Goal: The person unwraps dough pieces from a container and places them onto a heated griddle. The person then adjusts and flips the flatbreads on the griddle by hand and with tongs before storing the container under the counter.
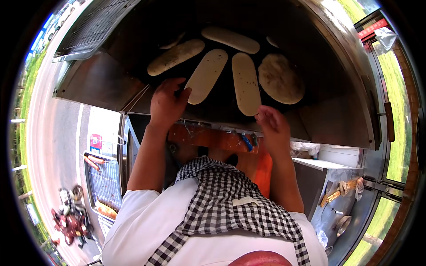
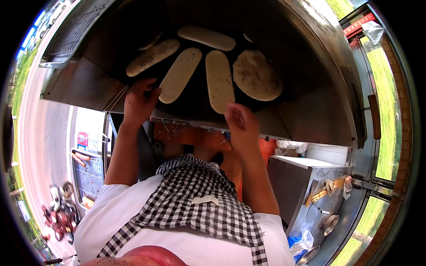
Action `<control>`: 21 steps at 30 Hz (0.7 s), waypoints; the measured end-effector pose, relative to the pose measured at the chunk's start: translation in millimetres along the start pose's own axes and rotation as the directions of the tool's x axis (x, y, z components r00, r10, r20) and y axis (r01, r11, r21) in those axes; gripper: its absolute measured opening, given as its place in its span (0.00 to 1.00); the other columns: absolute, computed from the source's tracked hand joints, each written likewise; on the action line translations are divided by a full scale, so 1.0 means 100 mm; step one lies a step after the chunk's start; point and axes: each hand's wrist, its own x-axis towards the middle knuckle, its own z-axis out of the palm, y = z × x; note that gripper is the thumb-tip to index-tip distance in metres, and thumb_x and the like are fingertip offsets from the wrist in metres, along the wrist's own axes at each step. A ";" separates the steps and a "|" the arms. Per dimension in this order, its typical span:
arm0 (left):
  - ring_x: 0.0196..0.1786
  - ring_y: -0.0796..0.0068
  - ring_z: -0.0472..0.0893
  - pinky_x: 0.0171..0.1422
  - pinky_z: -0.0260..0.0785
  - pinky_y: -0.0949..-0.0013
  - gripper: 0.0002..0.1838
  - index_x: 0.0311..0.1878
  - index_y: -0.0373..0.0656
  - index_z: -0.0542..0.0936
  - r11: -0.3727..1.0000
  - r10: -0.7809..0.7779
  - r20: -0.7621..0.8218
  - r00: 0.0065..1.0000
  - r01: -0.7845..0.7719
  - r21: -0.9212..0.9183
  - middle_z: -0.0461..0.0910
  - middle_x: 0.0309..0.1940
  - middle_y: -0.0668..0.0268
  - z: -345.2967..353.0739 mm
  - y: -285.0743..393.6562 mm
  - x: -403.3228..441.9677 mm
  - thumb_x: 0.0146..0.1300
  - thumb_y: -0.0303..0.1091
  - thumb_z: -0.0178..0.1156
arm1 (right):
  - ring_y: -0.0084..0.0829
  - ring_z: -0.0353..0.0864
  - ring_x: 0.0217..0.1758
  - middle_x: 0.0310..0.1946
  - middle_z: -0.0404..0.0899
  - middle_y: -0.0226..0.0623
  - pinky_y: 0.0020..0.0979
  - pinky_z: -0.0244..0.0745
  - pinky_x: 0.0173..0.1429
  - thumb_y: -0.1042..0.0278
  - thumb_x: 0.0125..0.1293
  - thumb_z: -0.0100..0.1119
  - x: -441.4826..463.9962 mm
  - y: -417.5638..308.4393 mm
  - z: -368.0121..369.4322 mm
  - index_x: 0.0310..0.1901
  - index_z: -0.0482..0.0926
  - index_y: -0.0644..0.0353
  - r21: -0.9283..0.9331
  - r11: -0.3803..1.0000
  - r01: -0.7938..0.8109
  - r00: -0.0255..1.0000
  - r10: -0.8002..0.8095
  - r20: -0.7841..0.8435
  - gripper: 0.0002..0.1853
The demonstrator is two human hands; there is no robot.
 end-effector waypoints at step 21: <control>0.44 0.55 0.86 0.47 0.80 0.58 0.18 0.52 0.41 0.84 0.998 0.005 0.000 1.000 -0.005 0.058 0.85 0.46 0.55 -0.06 0.23 -0.28 0.59 0.34 0.71 | 0.27 0.85 0.52 0.51 0.84 0.36 0.29 0.79 0.60 0.70 0.76 0.61 -0.41 -0.06 -0.23 0.59 0.80 0.65 0.134 0.991 -0.029 0.998 0.022 0.054 0.14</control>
